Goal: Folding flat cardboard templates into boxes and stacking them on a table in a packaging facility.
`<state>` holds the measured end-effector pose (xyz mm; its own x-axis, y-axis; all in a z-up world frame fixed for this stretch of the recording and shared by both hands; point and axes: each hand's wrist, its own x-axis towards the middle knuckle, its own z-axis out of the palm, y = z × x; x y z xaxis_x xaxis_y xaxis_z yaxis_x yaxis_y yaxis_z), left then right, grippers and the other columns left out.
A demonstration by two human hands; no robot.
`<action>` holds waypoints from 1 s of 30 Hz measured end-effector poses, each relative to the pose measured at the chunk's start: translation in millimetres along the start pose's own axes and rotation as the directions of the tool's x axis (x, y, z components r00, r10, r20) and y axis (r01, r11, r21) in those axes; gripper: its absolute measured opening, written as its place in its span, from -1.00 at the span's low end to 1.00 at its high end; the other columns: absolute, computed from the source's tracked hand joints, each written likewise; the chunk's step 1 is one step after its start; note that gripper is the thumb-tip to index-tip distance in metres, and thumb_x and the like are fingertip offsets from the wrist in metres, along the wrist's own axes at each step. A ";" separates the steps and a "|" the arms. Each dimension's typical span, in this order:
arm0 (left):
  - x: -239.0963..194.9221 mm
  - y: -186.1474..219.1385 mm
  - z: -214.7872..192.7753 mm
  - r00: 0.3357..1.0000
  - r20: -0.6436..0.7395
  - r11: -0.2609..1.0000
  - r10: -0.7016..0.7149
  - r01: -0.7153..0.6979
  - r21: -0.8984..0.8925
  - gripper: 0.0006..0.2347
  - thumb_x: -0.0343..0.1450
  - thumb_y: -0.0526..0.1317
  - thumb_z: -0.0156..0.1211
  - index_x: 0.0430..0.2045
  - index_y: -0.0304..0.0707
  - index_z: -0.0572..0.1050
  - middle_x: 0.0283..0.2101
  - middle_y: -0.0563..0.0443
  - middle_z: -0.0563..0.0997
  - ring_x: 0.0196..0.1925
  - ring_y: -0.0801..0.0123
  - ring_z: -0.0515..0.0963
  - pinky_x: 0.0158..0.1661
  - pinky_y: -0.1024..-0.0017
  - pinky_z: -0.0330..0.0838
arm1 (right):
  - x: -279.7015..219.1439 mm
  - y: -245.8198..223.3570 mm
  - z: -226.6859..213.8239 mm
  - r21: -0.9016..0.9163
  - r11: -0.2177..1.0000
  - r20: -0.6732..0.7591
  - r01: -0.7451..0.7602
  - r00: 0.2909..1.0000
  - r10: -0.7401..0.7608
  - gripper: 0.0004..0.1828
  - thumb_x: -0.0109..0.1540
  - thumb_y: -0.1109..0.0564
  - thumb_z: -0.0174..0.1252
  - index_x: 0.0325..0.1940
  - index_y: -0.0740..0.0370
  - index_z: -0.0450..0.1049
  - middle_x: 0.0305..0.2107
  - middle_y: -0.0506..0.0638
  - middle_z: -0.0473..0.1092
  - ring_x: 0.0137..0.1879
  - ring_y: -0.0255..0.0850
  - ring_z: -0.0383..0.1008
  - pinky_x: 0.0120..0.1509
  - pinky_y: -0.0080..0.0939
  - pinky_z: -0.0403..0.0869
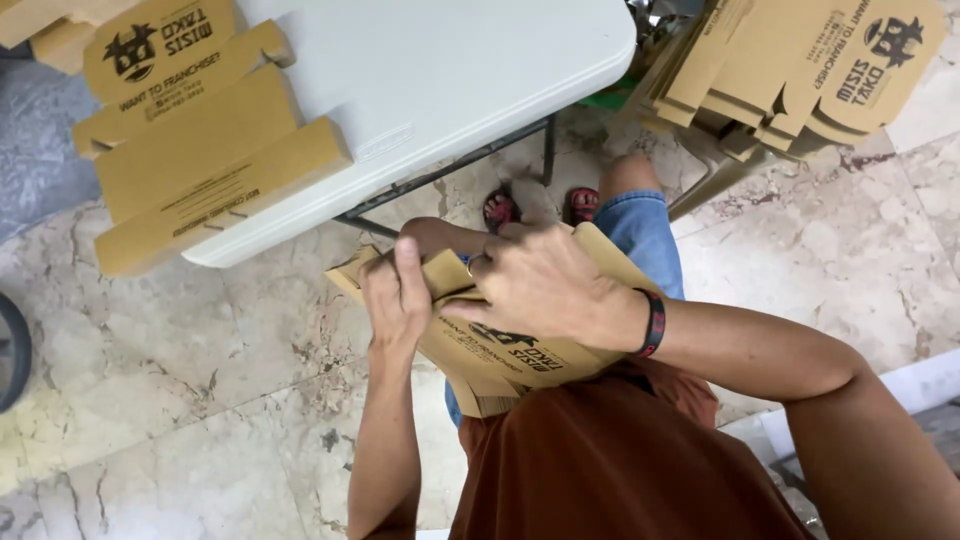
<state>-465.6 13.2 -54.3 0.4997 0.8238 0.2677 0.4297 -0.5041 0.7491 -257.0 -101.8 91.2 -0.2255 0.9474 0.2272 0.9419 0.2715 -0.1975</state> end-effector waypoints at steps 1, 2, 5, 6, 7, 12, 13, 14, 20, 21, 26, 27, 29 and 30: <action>-7.8 -21.8 7.7 0.999 -0.040 0.996 0.033 -0.036 -0.087 -0.52 0.59 -0.11 -0.34 -0.78 -0.13 0.43 -0.73 -0.03 0.41 -0.60 0.27 0.40 -0.41 0.24 0.33 | -1.1 -1.3 5.6 0.005 1.000 -0.011 0.007 1.000 -0.007 -0.30 0.31 -0.52 0.03 -0.65 0.00 0.53 -0.81 -0.11 0.40 -0.64 -0.23 0.43 -0.35 -0.21 0.38; -1.2 -8.7 2.8 0.999 -0.026 0.995 0.035 -0.037 -0.089 -0.52 0.59 -0.11 -0.34 -0.78 -0.13 0.43 -0.73 -0.03 0.41 -0.60 0.27 0.40 -0.41 0.24 0.33 | 1.6 6.4 8.4 0.009 1.000 -0.010 -0.008 1.000 0.008 -0.30 0.31 -0.52 0.03 -0.65 0.00 0.53 -0.81 -0.11 0.40 -0.64 -0.23 0.43 -0.35 -0.21 0.38; 7.6 28.1 -9.1 0.968 -0.131 0.889 0.214 -0.249 -0.385 -0.45 0.60 -0.09 -0.43 -0.94 0.02 0.20 -0.86 0.23 0.16 -0.81 0.43 0.13 -0.65 0.48 0.12 | 10.5 28.0 27.8 0.332 0.923 -0.059 0.196 0.980 -0.187 -0.22 0.18 -0.53 0.22 -0.75 0.18 0.49 -0.87 -0.10 0.30 -0.70 -0.22 0.29 -0.43 -0.23 0.33; 8.8 38.5 -11.5 0.962 -0.124 0.848 0.241 -0.271 -0.455 -0.48 0.59 -0.12 -0.37 -0.94 0.00 0.18 -0.85 0.23 0.16 -0.81 0.43 0.13 -0.67 0.46 0.08 | 15.2 35.8 40.9 0.518 0.824 -0.077 0.232 0.971 -0.225 -0.27 0.12 -0.53 0.30 -0.76 0.11 0.44 -0.89 -0.13 0.27 -0.71 -0.23 0.26 -0.44 -0.26 0.34; 11.8 48.8 -14.8 0.955 -0.119 0.802 0.273 -0.294 -0.520 -0.50 0.57 -0.15 -0.31 -0.94 -0.02 0.16 -0.85 0.22 0.17 -0.81 0.42 0.13 -0.69 0.44 0.04 | 21.0 44.0 53.7 0.679 0.687 -0.108 0.259 0.961 -0.256 -0.31 0.05 -0.54 0.37 -0.76 0.03 0.40 -0.90 -0.15 0.23 -0.72 -0.24 0.23 -0.44 -0.28 0.35; 20.7 65.4 -45.0 0.991 -0.033 0.989 0.128 -0.130 -0.068 -0.58 0.60 -0.16 -0.13 -0.76 -0.20 0.37 -0.74 -0.04 0.30 -0.69 0.16 0.34 -0.58 0.33 0.23 | 17.8 34.3 26.0 0.419 0.887 -0.065 0.194 0.981 -0.184 -0.30 0.17 -0.47 0.28 -0.77 0.08 0.41 -0.90 -0.15 0.22 -0.73 -0.27 0.22 -0.45 -0.23 0.31; 19.7 76.5 -54.6 0.994 -0.038 0.988 0.106 -0.101 0.118 -0.66 0.60 -0.23 0.03 -0.64 -0.30 0.49 -0.65 -0.24 0.48 -0.60 -0.09 0.51 -0.54 0.21 0.33 | 14.7 25.6 19.4 0.300 0.937 -0.083 0.180 0.983 -0.162 -0.31 0.23 -0.43 0.26 -0.76 0.09 0.43 -0.89 -0.17 0.23 -0.73 -0.27 0.23 -0.44 -0.21 0.32; 18.1 80.6 -51.9 0.995 -0.027 0.989 0.094 -0.090 0.117 -0.66 0.60 -0.23 0.03 -0.64 -0.30 0.49 -0.65 -0.24 0.48 -0.60 -0.09 0.51 -0.54 0.21 0.33 | 10.7 18.2 18.1 0.312 0.935 -0.075 0.171 0.985 -0.155 -0.31 0.23 -0.43 0.26 -0.76 0.09 0.43 -0.89 -0.17 0.23 -0.73 -0.27 0.23 -0.44 -0.21 0.32; 5.1 10.1 -19.3 0.971 -0.148 0.976 0.190 -0.203 -0.081 -0.52 0.59 -0.18 -0.21 -0.86 -0.19 0.29 -0.88 0.00 0.21 -0.82 0.18 0.32 -0.62 0.37 0.24 | 10.9 15.7 19.5 0.199 0.961 -0.110 0.192 0.979 -0.172 -0.41 0.25 -0.36 0.25 -0.70 0.02 0.48 -0.84 -0.16 0.32 -0.70 -0.29 0.30 -0.40 -0.21 0.34; 9.2 28.4 -22.7 0.958 -0.169 0.941 0.232 -0.265 -0.209 -0.50 0.59 -0.21 -0.23 -0.93 -0.11 0.20 -0.89 0.11 0.16 -0.84 0.33 0.20 -0.68 0.42 0.16 | 12.2 21.9 21.0 0.264 0.927 -0.149 0.265 0.961 -0.233 -0.39 0.22 -0.41 0.27 -0.69 0.06 0.51 -0.82 -0.14 0.35 -0.68 -0.28 0.32 -0.39 -0.24 0.36; 14.4 36.2 -24.2 0.935 -0.176 0.820 0.309 -0.356 -0.449 -0.47 0.57 -0.33 -0.20 -0.97 -0.07 0.09 -0.85 0.18 0.10 -0.83 0.50 0.04 -0.74 0.51 -0.02 | 13.9 73.3 48.7 0.434 0.816 -0.317 0.382 0.912 -0.259 -0.25 0.07 -0.55 0.34 -0.72 0.16 0.49 -0.73 -0.07 0.40 -0.62 -0.20 0.34 -0.42 -0.22 0.35; 12.8 22.4 -22.8 0.928 -0.188 0.785 0.320 -0.371 -0.496 -0.46 0.59 -0.33 -0.20 -0.98 -0.06 0.12 -0.87 0.16 0.13 -0.84 0.55 0.09 -0.75 0.55 0.02 | 11.4 89.1 51.6 0.533 0.767 -0.359 0.358 0.916 -0.178 -0.37 0.08 -0.40 0.43 -0.59 0.24 0.54 -0.66 0.04 0.45 -0.57 -0.11 0.42 -0.40 -0.18 0.42; 13.9 28.9 -25.6 0.924 -0.195 0.748 0.329 -0.382 -0.542 -0.45 0.60 -0.33 -0.20 -0.98 -0.05 0.15 -0.90 0.14 0.16 -0.85 0.60 0.15 -0.76 0.58 0.06 | -0.3 114.1 56.1 0.628 0.704 -0.389 0.333 0.917 -0.087 -0.46 0.09 -0.25 0.52 -0.45 0.31 0.60 -0.60 0.15 0.50 -0.52 -0.03 0.50 -0.38 -0.13 0.48; 16.9 49.3 -29.8 0.946 -0.169 0.845 0.277 -0.323 -0.425 -0.49 0.60 -0.24 -0.21 -0.92 -0.08 0.02 -0.85 0.13 0.09 -0.82 0.55 0.07 -0.69 0.51 -0.09 | -9.5 123.4 57.5 0.708 0.668 -0.307 0.230 0.952 -0.002 -0.60 0.21 -0.17 0.38 -0.34 0.24 0.58 -0.56 0.03 0.51 -0.53 -0.22 0.47 -0.42 -0.31 0.40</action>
<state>-458.4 10.0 5.3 0.4647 0.6836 0.5629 -0.1181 -0.5822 0.8045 -152.9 -67.5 9.8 -0.1398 0.8492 0.5092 0.4008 0.5188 -0.7551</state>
